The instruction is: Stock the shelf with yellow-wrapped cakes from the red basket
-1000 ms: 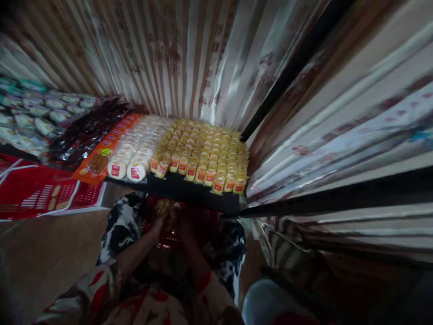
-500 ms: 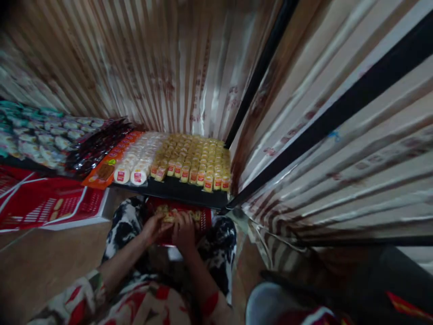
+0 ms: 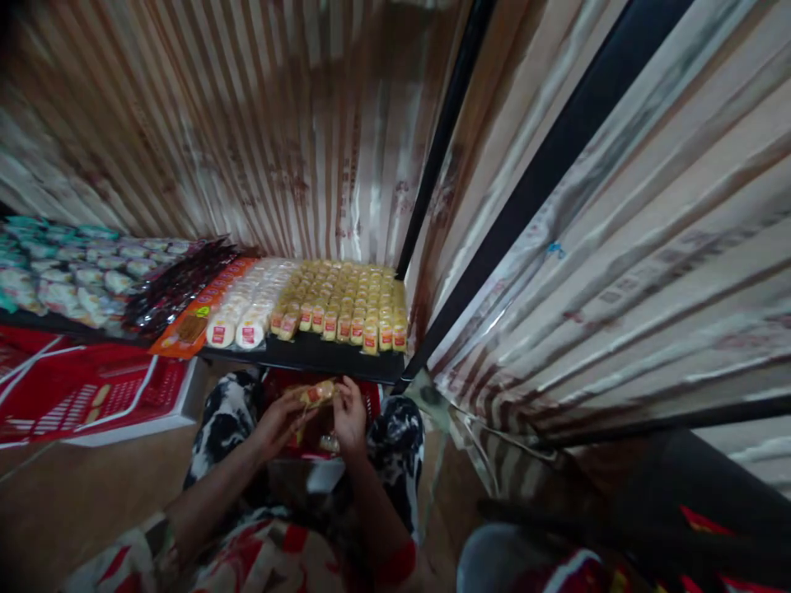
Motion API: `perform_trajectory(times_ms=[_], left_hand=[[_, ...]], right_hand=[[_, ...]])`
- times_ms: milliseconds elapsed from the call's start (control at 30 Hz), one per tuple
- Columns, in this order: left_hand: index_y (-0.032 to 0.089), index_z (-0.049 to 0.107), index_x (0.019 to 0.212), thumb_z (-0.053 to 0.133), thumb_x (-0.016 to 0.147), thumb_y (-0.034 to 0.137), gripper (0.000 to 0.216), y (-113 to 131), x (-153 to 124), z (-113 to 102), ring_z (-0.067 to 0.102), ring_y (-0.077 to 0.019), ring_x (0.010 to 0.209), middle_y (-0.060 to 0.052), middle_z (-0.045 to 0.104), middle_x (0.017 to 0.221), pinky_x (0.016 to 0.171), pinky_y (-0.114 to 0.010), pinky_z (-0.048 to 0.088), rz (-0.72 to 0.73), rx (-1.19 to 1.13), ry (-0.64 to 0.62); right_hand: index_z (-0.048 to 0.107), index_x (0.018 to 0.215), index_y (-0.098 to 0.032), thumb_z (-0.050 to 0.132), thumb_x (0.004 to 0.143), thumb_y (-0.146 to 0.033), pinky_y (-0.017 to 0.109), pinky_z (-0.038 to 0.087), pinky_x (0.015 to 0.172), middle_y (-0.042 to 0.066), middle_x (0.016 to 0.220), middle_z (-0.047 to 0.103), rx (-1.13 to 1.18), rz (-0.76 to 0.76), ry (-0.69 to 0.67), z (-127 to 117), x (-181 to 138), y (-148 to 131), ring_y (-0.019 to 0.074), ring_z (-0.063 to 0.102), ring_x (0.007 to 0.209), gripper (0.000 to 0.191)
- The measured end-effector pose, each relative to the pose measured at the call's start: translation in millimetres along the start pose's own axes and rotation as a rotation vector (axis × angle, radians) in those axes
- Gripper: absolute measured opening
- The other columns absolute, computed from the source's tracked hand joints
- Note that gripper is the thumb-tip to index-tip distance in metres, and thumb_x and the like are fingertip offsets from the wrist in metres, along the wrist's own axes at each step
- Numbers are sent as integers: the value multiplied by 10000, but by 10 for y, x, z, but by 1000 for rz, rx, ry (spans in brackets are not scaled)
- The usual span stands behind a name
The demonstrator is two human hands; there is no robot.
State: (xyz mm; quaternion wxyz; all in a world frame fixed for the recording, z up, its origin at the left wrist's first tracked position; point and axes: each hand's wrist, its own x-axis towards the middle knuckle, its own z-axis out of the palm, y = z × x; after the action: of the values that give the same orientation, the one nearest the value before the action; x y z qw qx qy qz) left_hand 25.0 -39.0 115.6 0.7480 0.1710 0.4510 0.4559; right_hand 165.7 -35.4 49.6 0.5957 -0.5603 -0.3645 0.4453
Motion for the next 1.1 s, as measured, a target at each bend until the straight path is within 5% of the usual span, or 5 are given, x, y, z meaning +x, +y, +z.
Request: perform_trajectory(times_ms=[300, 533, 700, 833, 1100], left_hand=[[147, 592, 898, 779, 514, 156, 427, -106, 157, 63, 630, -146, 696, -39, 676, 796, 643, -237, 487, 49, 203, 54], [149, 631, 852, 728, 574, 207, 300, -65, 248, 188, 599, -148, 679, -37, 661, 759, 632, -233, 458, 156, 435, -6], [167, 656, 933, 657, 638, 165, 295, 26, 398, 260, 599, -162, 770, -55, 681, 882, 709, -232, 452, 288, 667, -69], [154, 651, 877, 616, 652, 119, 231, 104, 516, 359, 559, -140, 669, -19, 644, 734, 647, -218, 431, 322, 767, -86], [176, 637, 872, 607, 704, 144, 174, 182, 799, 611, 531, -134, 661, 3, 602, 718, 658, -218, 408, 438, 871, 80]], right_hand=[[538, 1114, -163, 574, 742, -432, 369, 476, 911, 131, 1128, 630, 9, 55, 14, 84, 81, -240, 223, 610, 1032, 461], [497, 1217, -178, 603, 724, -414, 336, 541, 760, 85, 971, 679, 15, -15, 4, 98, 90, -258, 204, 657, 856, 557], [523, 1211, -195, 555, 750, -368, 312, 541, 767, 94, 1090, 634, -126, -63, -50, 1, 198, -312, 195, 641, 907, 493], [478, 1265, -215, 528, 781, -340, 330, 529, 815, 92, 1126, 609, -159, -105, -81, -10, 269, -340, 191, 631, 939, 502], [534, 1212, -173, 394, 855, -285, 394, 434, 942, 132, 1169, 537, -568, -353, 156, -149, 503, -461, 220, 512, 1085, 399]])
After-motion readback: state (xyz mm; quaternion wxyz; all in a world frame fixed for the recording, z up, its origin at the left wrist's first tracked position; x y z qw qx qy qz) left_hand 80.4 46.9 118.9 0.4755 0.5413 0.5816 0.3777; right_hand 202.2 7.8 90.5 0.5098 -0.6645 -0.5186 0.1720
